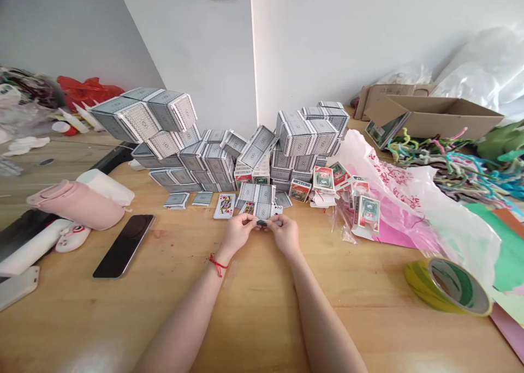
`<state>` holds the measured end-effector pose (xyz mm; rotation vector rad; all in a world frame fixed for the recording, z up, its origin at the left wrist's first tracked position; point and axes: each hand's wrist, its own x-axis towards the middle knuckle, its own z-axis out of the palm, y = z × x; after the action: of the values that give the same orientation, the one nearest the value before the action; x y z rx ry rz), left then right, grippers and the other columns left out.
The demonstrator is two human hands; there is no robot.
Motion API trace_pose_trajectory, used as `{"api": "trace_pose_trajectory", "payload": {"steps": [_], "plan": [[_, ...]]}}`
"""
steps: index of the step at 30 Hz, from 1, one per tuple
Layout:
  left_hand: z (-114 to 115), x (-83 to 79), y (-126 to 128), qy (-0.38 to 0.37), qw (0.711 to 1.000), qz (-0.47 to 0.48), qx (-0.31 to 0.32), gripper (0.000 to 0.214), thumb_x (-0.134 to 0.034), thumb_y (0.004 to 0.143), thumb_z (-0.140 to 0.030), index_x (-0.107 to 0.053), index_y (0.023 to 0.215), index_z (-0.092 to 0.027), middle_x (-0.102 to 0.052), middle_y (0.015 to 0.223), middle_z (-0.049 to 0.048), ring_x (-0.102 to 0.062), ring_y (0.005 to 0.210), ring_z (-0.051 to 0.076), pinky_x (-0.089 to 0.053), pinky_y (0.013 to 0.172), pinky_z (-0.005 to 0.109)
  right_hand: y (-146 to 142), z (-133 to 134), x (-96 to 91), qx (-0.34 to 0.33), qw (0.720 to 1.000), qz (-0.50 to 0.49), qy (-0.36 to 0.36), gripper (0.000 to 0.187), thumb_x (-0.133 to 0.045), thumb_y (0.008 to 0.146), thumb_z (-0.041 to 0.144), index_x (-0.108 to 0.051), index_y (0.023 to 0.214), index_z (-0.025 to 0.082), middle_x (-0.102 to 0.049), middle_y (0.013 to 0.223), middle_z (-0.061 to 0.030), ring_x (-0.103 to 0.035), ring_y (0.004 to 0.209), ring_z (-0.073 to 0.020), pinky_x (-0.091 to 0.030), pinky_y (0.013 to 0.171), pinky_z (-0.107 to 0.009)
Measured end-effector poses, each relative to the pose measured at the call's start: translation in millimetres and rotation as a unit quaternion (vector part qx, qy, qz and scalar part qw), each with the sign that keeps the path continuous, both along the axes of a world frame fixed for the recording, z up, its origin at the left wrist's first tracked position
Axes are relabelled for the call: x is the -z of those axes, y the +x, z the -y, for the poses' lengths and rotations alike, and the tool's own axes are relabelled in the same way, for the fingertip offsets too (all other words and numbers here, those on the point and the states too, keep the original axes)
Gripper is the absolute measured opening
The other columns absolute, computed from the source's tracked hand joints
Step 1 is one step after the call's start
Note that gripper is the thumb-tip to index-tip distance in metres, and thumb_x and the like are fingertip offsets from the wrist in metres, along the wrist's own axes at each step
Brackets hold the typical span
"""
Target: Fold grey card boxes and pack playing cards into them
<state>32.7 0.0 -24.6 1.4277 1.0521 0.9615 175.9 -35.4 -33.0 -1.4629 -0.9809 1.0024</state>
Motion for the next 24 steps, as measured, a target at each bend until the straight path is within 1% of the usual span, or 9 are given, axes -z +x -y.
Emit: {"api": "trace_pose_trajectory", "payload": {"steps": [4,10,12,14,18,21,24], "plan": [[2.5,-0.2,3.8,-0.003,1.000,0.021,-0.019,0.011,-0.059,0.069,-0.024,-0.062,0.070,-0.014,-0.064,0.062,0.0036,-0.062,0.058,0.016,-0.050,0.058,0.028,-2.2,0.3,1.0,0.017,1.000,-0.020,0.012,0.019,-0.067,0.061,0.034,-0.062,0.065,0.017,-0.064,0.057,-0.0027,-0.059,0.051,-0.0160,-0.046,0.054,-0.027],[5.0,-1.0,7.4,0.007,0.998,0.049,-0.035,0.012,-0.060,0.068,-0.026,-0.059,0.069,-0.014,-0.062,0.061,0.0016,-0.060,0.055,0.013,-0.050,0.056,0.026,-8.1,2.0,-5.8,0.033,0.998,-0.037,0.039,0.016,-0.067,0.061,0.032,-0.062,0.064,0.017,-0.062,0.053,-0.0006,-0.055,0.046,-0.0134,-0.045,0.050,-0.026],[5.0,-1.6,8.0,0.008,0.997,0.067,-0.034,0.013,-0.060,0.068,-0.026,-0.058,0.072,-0.014,-0.060,0.061,0.0005,-0.059,0.054,0.012,-0.049,0.055,0.025,-9.5,2.3,-6.5,0.035,0.997,-0.051,0.047,0.016,-0.067,0.061,0.031,-0.062,0.067,0.017,-0.062,0.054,-0.0002,-0.055,0.046,-0.0133,-0.045,0.050,-0.026],[4.7,-1.9,7.9,0.009,0.996,0.089,-0.031,0.016,-0.060,0.068,-0.025,-0.055,0.079,-0.015,-0.058,0.060,-0.0011,-0.057,0.054,0.011,-0.048,0.054,0.024,-10.3,2.0,-5.3,0.032,0.996,-0.069,0.054,0.016,-0.067,0.061,0.031,-0.061,0.069,0.017,-0.061,0.054,0.0003,-0.055,0.046,-0.0134,-0.045,0.050,-0.026],[3.7,-2.1,6.4,0.003,0.993,0.116,-0.035,0.031,-0.060,0.068,-0.019,-0.041,0.092,-0.018,-0.051,0.055,-0.0068,-0.054,0.049,0.009,-0.044,0.051,0.021,-11.0,0.7,-0.8,0.022,0.993,-0.098,0.056,0.019,-0.068,0.061,0.029,-0.058,0.072,0.018,-0.061,0.054,0.0008,-0.056,0.047,-0.0140,-0.045,0.049,-0.027],[3.4,-2.8,6.2,-0.008,0.992,0.118,-0.038,0.036,-0.059,0.067,-0.016,-0.035,0.094,-0.020,-0.047,0.051,-0.0098,-0.052,0.045,0.008,-0.041,0.048,0.019,-11.4,0.8,0.1,0.020,0.993,-0.104,0.057,0.021,-0.067,0.061,0.028,-0.055,0.075,0.018,-0.061,0.054,0.0015,-0.056,0.046,-0.0144,-0.045,0.048,-0.027],[3.5,-3.8,7.5,-0.020,0.992,0.115,-0.045,0.036,-0.059,0.066,-0.014,-0.036,0.093,-0.019,-0.044,0.048,-0.0106,-0.051,0.043,0.008,-0.039,0.047,0.019,-11.4,2.2,-1.9,0.021,0.993,-0.098,0.059,0.022,-0.067,0.060,0.027,-0.051,0.074,0.019,-0.059,0.052,0.0027,-0.056,0.045,-0.0147,-0.044,0.047,-0.027]]}}
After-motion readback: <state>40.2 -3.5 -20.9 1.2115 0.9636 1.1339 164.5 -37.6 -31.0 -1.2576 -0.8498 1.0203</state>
